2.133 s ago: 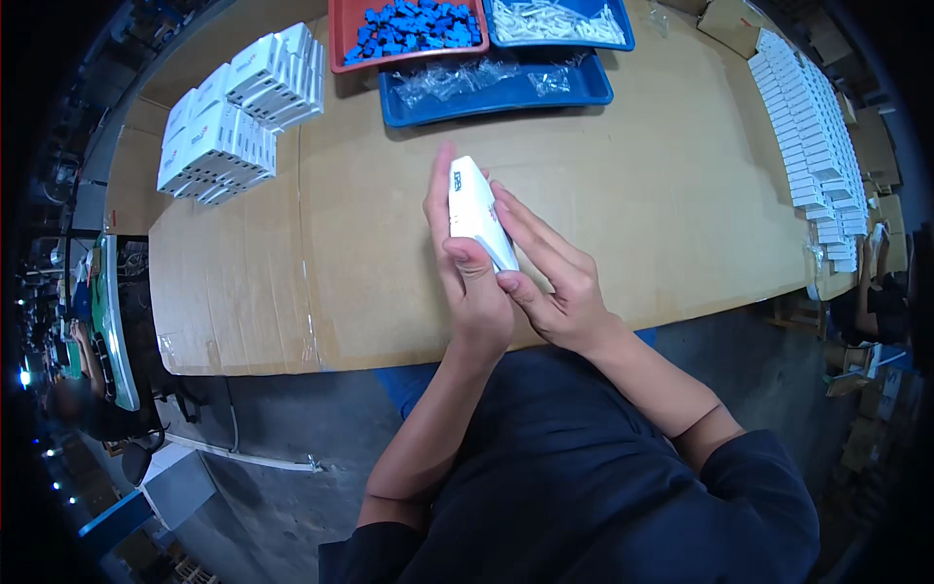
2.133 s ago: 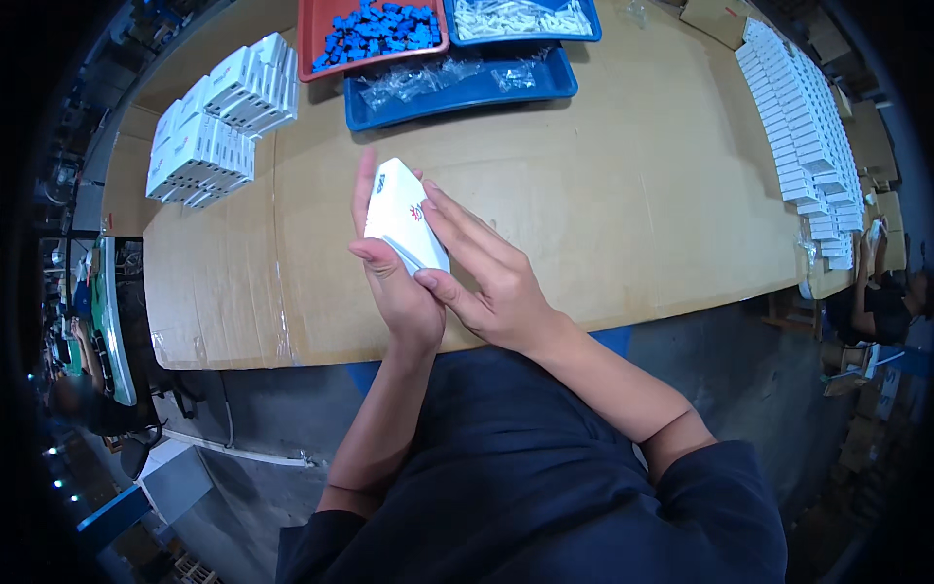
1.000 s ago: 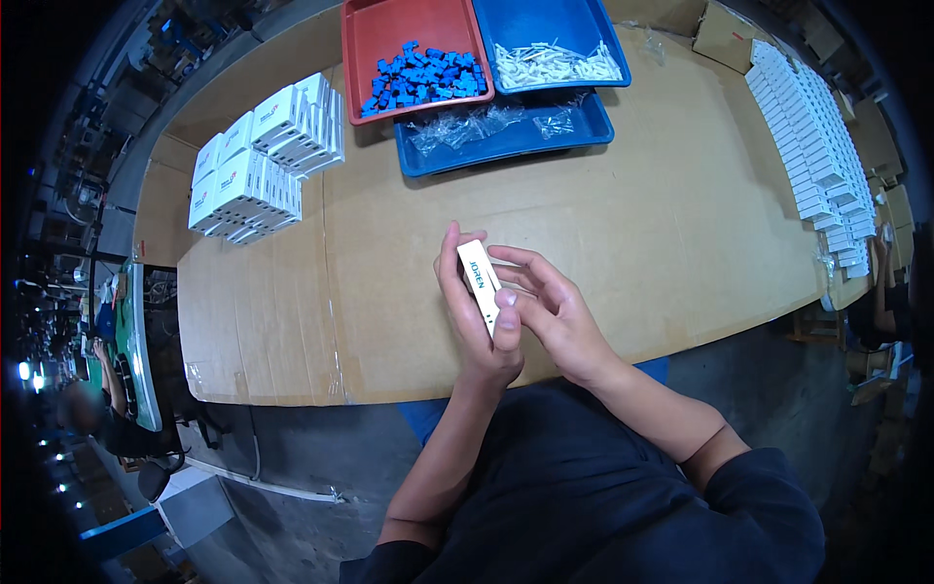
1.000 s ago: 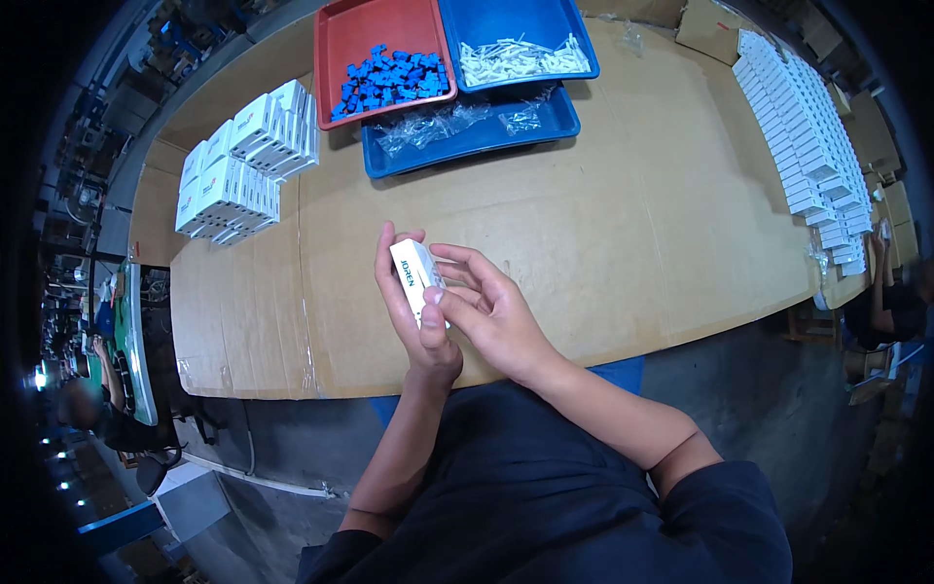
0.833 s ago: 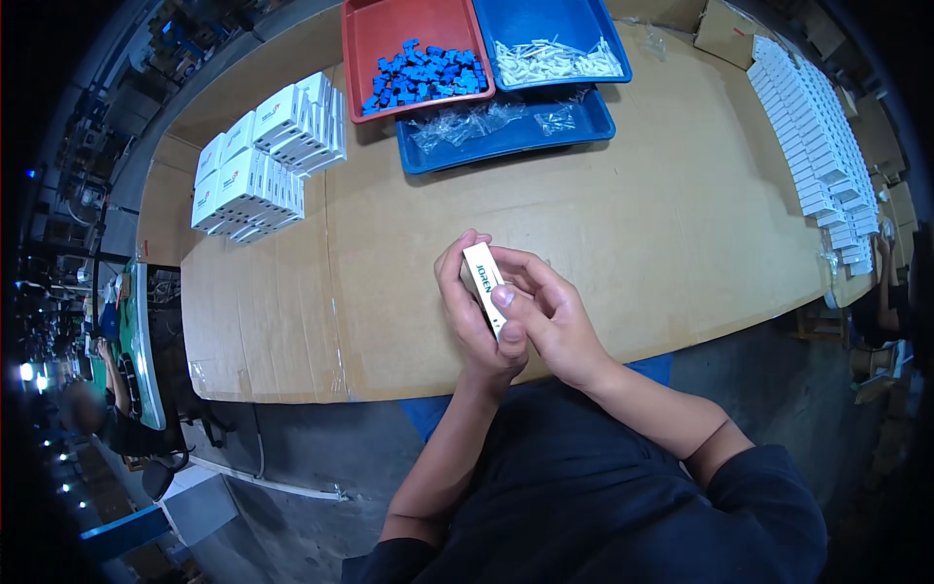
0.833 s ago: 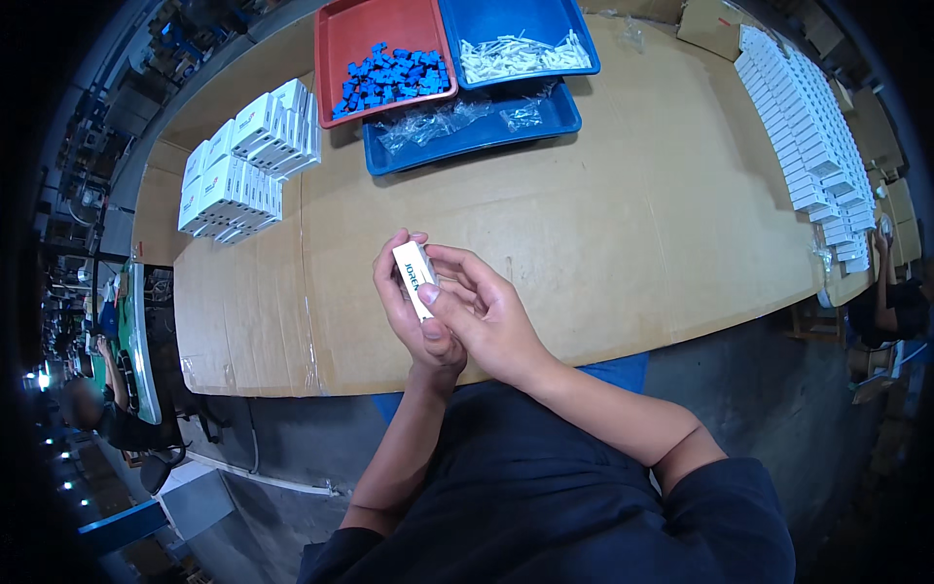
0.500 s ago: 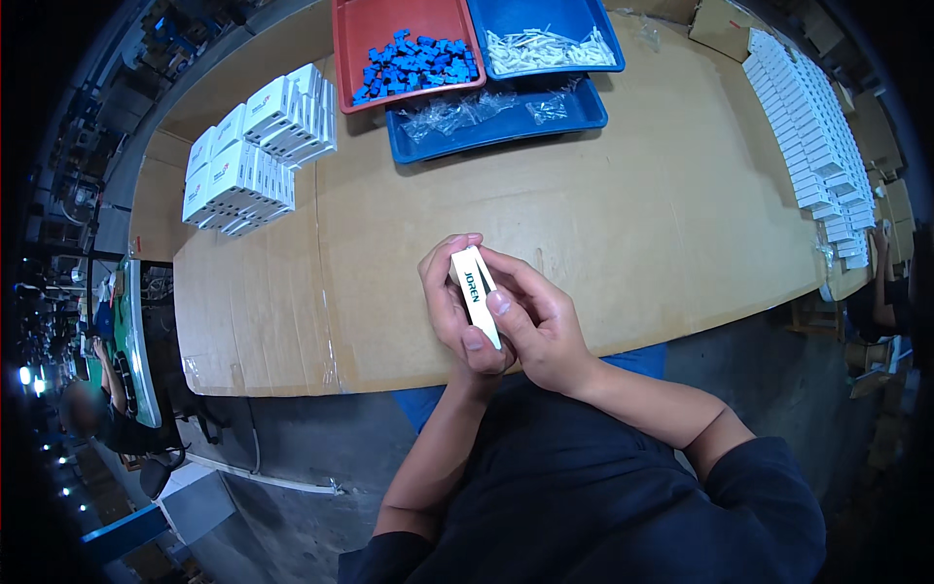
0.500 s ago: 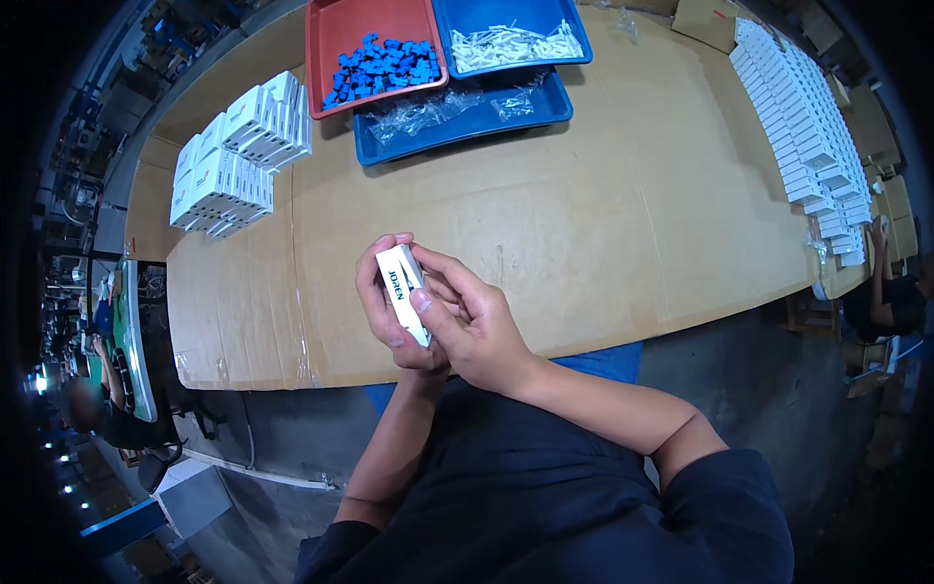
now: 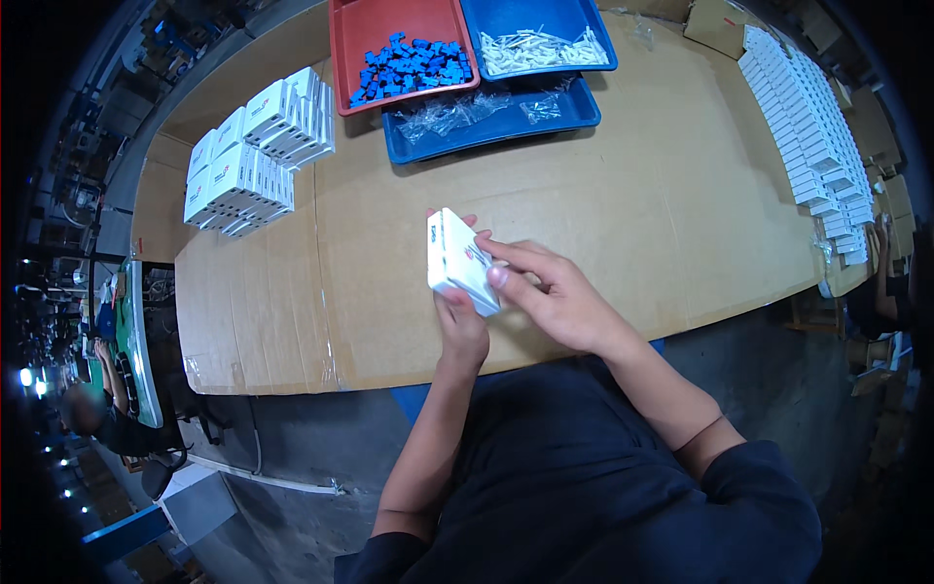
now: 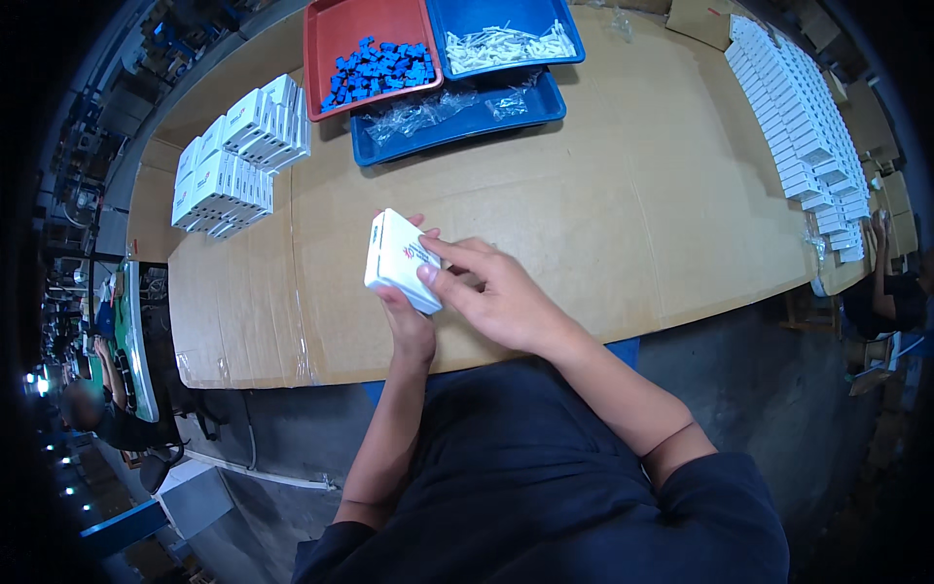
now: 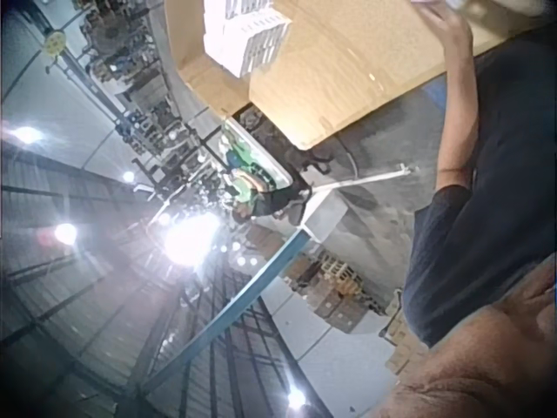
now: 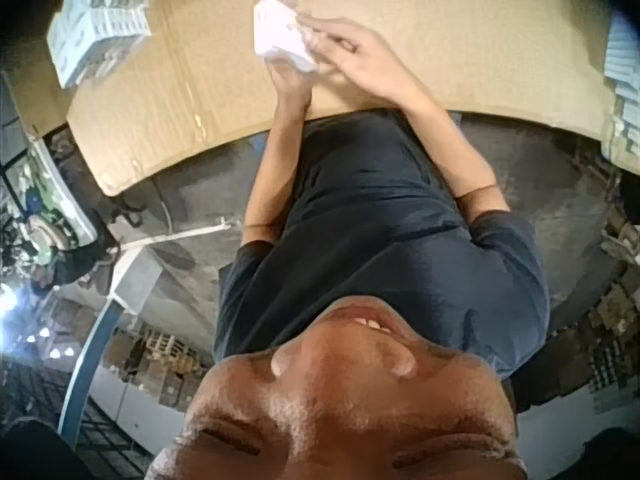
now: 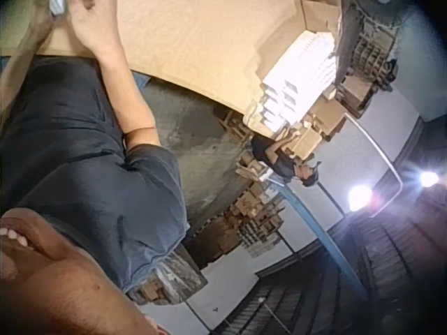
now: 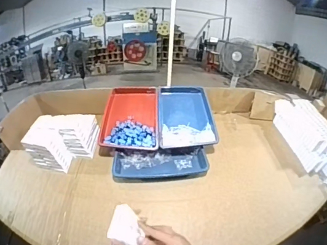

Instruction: Packaging a small white electronic device with accessories into a box.

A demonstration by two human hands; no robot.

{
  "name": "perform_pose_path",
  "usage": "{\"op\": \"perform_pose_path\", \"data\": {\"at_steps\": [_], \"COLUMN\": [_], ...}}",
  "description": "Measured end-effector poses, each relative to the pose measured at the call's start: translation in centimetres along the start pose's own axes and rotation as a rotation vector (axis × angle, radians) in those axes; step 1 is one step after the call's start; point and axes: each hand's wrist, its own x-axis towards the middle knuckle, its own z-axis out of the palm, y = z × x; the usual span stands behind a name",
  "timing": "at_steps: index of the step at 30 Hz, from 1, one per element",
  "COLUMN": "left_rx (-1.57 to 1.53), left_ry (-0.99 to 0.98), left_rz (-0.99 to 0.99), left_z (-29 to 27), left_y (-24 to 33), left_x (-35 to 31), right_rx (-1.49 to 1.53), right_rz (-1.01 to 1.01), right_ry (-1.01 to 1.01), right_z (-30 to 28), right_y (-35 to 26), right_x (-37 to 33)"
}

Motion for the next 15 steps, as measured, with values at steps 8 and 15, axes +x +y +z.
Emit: {"op": "perform_pose_path", "data": {"at_steps": [8,15], "left_rx": [-0.475,-0.543], "left_ry": [0.03,-0.048], "left_rz": [-0.618,-0.714], "left_z": [1.5,1.5], "left_y": [2.1,2.2], "left_x": [-0.3,-0.2], "right_rx": [-0.634,-0.543], "right_rz": [-0.734,-0.767], "right_ry": [0.11,0.108], "right_z": [-1.8,-2.3], "right_y": [2.1,3.0], "right_x": [1.4,2.0]}}
